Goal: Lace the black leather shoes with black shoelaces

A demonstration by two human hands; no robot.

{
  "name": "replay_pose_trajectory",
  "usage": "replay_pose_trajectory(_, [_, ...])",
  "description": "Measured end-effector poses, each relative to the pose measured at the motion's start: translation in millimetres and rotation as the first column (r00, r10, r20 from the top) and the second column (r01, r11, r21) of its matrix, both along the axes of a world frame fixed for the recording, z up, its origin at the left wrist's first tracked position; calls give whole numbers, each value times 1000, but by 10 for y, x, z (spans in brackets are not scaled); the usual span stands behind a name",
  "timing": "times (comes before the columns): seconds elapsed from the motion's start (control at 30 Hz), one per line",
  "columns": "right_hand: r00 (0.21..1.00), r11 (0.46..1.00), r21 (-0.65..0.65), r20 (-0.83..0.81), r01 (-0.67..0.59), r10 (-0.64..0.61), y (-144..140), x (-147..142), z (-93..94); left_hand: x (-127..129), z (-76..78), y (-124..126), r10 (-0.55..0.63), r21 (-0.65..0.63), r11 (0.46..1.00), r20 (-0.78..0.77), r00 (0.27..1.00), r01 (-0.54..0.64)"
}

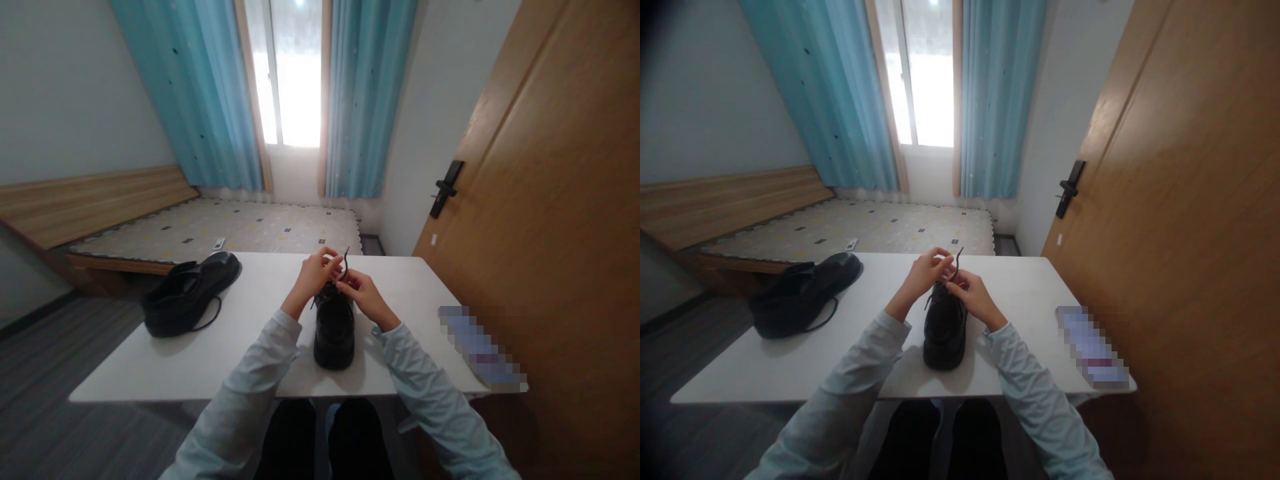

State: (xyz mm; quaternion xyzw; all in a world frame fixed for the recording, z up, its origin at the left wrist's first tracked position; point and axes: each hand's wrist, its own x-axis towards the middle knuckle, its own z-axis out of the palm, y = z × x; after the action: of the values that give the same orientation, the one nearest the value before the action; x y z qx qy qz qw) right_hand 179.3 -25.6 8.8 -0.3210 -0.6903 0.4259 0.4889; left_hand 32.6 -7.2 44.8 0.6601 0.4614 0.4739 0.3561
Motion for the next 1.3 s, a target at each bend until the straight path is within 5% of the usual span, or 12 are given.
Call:
replay_pose_trajectory(0.17, [1000, 1000, 19, 1, 21, -21, 26, 40, -9, -199, -87, 12, -198, -188, 965, -71, 978, 182])
replay_pose_trajectory(0.43, [995, 996, 4, -52, 84, -83, 36, 44, -43, -347, -129, -100, -417, -293, 846, 160, 895, 446])
replay_pose_trajectory(0.77, [990, 996, -48, -112, 79, -84, 28, 25, 10, -252, -322, -71, -237, 34, 970, -90, 967, 241])
replay_pose_trajectory(0.97, [990, 997, -51, -125, 63, -69, -2, 28, 44, -263, -318, -86, -211, 145, 958, -234, 949, 249])
replay_pose_trajectory(1.3, [985, 995, -95, -174, -2, -15, 0, 69, 37, -171, -259, -227, -111, 216, 963, -230, 967, 162])
